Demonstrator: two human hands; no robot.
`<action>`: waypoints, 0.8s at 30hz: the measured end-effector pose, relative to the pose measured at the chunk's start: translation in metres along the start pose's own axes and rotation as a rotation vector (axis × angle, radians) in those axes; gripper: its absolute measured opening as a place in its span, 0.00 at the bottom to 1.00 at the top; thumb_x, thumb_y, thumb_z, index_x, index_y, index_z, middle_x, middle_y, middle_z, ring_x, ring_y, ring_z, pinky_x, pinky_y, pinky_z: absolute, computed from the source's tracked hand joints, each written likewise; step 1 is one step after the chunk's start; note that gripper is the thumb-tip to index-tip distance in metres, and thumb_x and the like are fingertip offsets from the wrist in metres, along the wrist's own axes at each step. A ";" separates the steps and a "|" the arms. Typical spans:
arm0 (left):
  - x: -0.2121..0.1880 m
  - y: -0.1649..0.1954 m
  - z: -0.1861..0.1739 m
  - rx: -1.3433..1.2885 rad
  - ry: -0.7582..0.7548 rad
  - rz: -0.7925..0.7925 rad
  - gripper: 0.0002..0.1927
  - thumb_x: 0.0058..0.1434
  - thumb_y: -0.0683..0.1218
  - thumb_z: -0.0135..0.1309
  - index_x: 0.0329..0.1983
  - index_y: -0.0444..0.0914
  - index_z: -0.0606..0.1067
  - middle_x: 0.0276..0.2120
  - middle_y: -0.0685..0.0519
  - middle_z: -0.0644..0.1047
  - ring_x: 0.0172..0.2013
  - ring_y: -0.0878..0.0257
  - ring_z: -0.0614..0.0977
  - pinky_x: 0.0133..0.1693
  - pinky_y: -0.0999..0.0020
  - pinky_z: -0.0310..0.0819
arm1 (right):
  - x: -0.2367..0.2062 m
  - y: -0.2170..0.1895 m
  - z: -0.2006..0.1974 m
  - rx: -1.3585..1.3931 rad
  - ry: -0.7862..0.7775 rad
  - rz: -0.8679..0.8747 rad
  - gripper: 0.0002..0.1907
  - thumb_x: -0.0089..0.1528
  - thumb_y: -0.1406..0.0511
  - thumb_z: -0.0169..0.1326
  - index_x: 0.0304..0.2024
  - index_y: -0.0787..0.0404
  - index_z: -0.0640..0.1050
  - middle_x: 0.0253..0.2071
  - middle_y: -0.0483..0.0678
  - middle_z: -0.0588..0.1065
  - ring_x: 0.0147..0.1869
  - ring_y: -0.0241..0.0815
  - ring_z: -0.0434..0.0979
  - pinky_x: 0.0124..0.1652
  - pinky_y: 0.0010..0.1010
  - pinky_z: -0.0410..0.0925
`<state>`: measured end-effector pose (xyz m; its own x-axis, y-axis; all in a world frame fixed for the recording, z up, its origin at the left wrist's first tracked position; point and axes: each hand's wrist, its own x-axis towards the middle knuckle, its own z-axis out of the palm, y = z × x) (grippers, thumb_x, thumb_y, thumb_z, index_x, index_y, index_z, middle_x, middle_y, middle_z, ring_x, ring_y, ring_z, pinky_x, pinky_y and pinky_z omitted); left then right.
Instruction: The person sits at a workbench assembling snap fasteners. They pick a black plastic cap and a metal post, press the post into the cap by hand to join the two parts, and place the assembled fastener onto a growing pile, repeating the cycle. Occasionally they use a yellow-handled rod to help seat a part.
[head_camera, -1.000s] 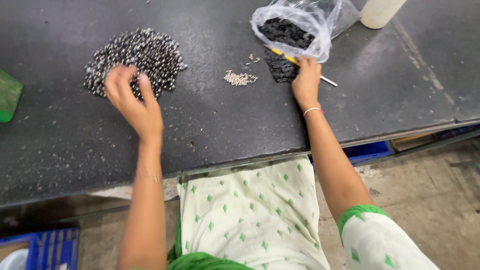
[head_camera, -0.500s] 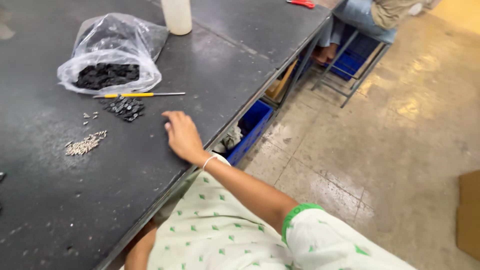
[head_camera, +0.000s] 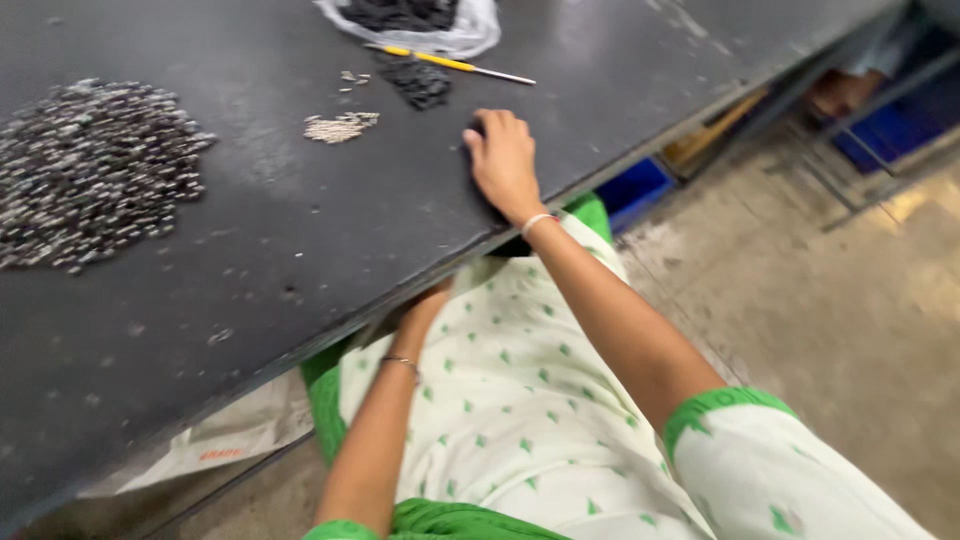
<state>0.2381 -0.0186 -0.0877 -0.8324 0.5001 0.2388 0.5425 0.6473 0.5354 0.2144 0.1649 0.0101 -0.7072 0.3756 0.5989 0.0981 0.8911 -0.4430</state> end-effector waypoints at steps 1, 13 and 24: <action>0.002 0.008 0.004 -0.011 0.011 -0.011 0.26 0.62 0.57 0.52 0.56 0.35 0.76 0.55 0.35 0.75 0.56 0.38 0.75 0.59 0.50 0.67 | 0.000 0.001 0.000 -0.007 -0.019 -0.002 0.16 0.67 0.62 0.54 0.54 0.62 0.75 0.53 0.55 0.73 0.57 0.59 0.70 0.54 0.49 0.64; 0.007 0.015 -0.015 -0.188 0.011 -0.147 0.27 0.68 0.56 0.44 0.63 0.35 0.72 0.66 0.38 0.70 0.66 0.41 0.69 0.67 0.52 0.60 | 0.004 -0.008 -0.002 -0.066 -0.095 -0.099 0.19 0.70 0.62 0.52 0.58 0.69 0.72 0.60 0.61 0.69 0.64 0.63 0.67 0.59 0.48 0.63; -0.001 0.059 -0.034 -0.661 -0.198 0.029 0.30 0.64 0.62 0.53 0.62 0.40 0.74 0.61 0.45 0.78 0.61 0.50 0.77 0.63 0.57 0.67 | 0.029 -0.029 -0.005 -0.169 0.010 -0.055 0.23 0.69 0.57 0.51 0.56 0.71 0.72 0.61 0.63 0.70 0.66 0.61 0.67 0.63 0.45 0.61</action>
<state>0.2671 -0.0004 -0.0287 -0.7481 0.6482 0.1419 0.3295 0.1772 0.9274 0.1947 0.1513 0.0430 -0.7076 0.3270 0.6264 0.1763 0.9401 -0.2916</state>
